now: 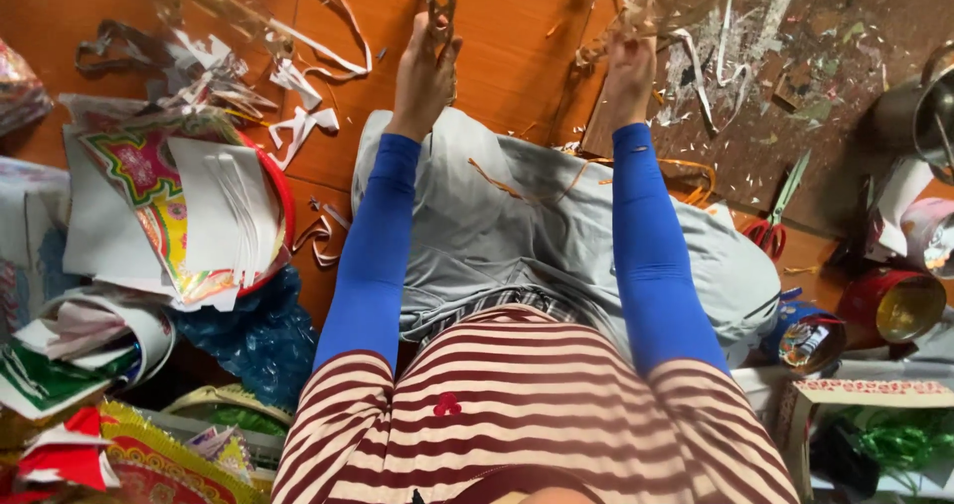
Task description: The recorder is weaving and tying thin bamboo strips to construct a large decorative frame.
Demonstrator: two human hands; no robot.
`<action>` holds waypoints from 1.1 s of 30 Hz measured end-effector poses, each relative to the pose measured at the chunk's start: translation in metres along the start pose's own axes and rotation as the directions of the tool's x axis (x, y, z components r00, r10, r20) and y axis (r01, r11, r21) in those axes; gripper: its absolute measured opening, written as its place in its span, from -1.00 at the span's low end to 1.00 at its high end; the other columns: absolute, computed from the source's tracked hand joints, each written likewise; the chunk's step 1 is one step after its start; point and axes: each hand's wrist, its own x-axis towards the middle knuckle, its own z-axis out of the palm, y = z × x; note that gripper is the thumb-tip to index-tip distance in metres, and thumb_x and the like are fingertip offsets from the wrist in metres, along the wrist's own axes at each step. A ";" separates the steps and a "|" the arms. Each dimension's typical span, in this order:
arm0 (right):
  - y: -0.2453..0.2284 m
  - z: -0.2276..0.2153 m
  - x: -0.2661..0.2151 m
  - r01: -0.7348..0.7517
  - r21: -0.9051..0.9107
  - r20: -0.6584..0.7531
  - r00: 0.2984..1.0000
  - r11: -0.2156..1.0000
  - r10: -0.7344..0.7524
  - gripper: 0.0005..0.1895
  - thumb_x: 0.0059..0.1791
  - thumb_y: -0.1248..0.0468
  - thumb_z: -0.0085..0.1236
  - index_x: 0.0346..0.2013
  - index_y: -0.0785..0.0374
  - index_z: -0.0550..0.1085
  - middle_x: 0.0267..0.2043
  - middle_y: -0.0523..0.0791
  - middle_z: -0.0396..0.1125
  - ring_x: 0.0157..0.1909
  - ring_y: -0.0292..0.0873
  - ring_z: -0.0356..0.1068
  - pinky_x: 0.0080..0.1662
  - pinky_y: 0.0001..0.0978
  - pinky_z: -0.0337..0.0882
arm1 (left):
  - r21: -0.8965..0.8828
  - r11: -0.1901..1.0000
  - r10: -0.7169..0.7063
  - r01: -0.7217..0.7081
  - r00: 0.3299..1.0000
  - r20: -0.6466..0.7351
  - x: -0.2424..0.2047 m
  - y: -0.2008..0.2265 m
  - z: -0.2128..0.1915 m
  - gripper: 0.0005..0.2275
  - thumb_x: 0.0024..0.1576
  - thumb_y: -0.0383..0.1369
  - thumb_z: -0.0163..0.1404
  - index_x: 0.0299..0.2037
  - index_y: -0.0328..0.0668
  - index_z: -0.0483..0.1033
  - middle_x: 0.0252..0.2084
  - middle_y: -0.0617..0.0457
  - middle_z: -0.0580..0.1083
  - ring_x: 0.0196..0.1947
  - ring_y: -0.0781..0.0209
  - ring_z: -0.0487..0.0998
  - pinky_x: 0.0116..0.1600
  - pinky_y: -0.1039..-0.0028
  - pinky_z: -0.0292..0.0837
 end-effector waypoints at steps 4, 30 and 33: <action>0.037 -0.018 0.033 -0.115 -0.218 -0.087 0.991 0.969 0.099 -0.58 0.15 0.21 0.20 0.28 0.17 0.35 0.01 -0.04 0.24 0.02 -0.13 0.25 -0.02 -0.32 0.38 | -0.083 0.996 -0.035 0.039 0.998 0.055 0.001 -0.006 -0.005 -0.56 0.21 -0.63 0.09 0.25 -0.18 0.24 0.01 -0.04 0.45 -0.33 0.21 0.56 -0.30 0.48 0.54; -0.083 0.079 -0.027 0.260 -0.595 0.304 0.949 0.760 -0.086 -0.57 -0.02 0.46 0.07 0.15 0.42 0.34 0.08 0.20 0.37 0.09 0.18 0.37 0.11 -0.08 0.41 | 0.424 0.905 0.015 -0.017 1.000 0.009 -0.019 -0.041 -0.030 -0.26 0.17 0.08 0.24 0.29 -0.43 0.26 0.10 -0.29 0.39 0.07 -0.13 0.45 0.14 0.21 0.42; -0.058 0.059 -0.023 0.198 -0.658 0.274 0.962 0.726 -0.013 -0.86 0.03 0.40 0.06 -0.15 0.42 0.43 -0.21 0.13 0.41 -0.18 0.12 0.41 -0.13 -0.06 0.45 | 0.443 0.871 0.201 -0.210 0.977 0.069 -0.014 -0.058 -0.018 -0.34 0.17 -0.17 0.26 0.35 -0.36 0.24 0.26 -0.27 0.38 0.27 -0.18 0.40 0.33 0.17 0.37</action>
